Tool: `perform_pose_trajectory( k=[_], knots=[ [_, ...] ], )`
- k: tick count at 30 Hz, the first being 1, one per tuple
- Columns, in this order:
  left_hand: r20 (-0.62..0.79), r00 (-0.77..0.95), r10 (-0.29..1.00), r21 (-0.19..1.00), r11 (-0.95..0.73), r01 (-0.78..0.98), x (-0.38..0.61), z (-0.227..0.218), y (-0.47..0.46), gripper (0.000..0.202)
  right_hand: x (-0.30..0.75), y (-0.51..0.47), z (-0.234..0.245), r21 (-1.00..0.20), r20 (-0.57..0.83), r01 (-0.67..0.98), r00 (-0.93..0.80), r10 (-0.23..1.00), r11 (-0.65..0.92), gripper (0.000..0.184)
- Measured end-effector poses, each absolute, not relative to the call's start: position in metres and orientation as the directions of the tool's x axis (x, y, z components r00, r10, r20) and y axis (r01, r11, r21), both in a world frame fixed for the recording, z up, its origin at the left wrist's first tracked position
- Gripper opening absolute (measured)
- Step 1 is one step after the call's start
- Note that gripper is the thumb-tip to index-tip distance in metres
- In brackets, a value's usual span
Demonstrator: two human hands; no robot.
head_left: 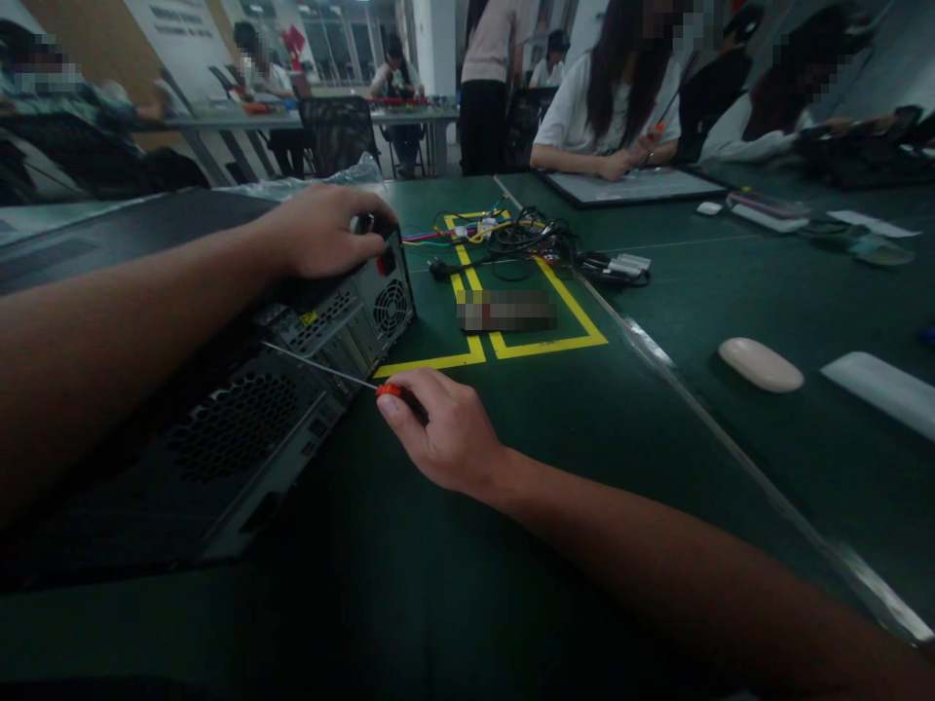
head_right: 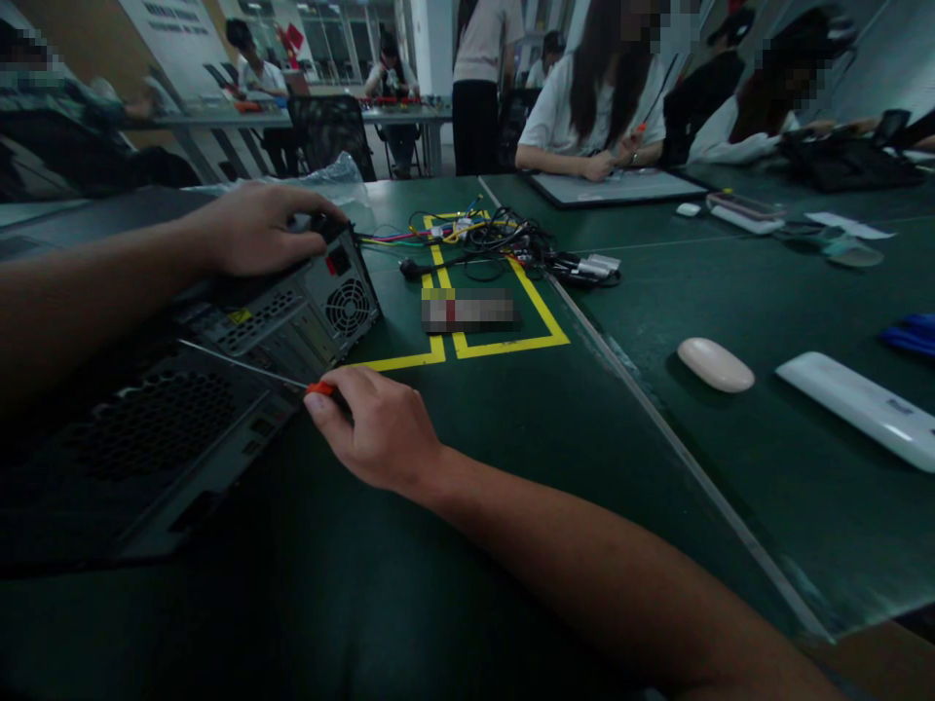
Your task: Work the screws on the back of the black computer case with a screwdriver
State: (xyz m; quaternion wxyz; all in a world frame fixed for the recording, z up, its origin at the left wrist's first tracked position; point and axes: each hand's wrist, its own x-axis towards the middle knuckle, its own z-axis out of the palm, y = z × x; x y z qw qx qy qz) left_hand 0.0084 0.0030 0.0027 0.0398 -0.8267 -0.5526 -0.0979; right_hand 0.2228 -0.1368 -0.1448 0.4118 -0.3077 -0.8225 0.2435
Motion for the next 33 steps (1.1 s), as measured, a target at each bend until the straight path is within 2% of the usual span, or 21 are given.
perform_pose_trajectory(
  k=[10,15,19,25,33],
  knots=[
    [0.191,0.358,0.914,0.046,-0.373,0.927,0.0076,0.0037,0.0037,0.077,0.2226,-0.1365,-0.1447,-0.664,0.543,0.27,-0.466,0.699,0.697,0.035],
    [0.187,0.365,0.912,0.027,-0.376,0.926,0.0092,0.0037,0.0026,0.079,0.2208,-0.1377,-0.1466,-0.703,0.531,0.257,-0.432,0.729,0.663,0.027],
    [0.198,0.363,0.911,0.023,-0.374,0.927,0.0087,0.003,0.003,0.08,0.2202,-0.1389,-0.1482,-0.723,0.522,0.249,-0.412,0.746,0.644,0.035],
    [0.194,0.37,0.909,0.033,-0.383,0.923,0.0081,0.0039,0.0037,0.08,0.2193,-0.1364,-0.1522,-0.706,0.562,0.21,-0.416,0.715,0.677,0.018],
    [0.205,0.402,0.892,0.013,-0.414,0.91,0.0042,0.003,0.0063,0.078,0.2206,-0.1371,-0.1499,-0.708,0.548,0.218,-0.43,0.718,0.671,0.017]
  ],
)
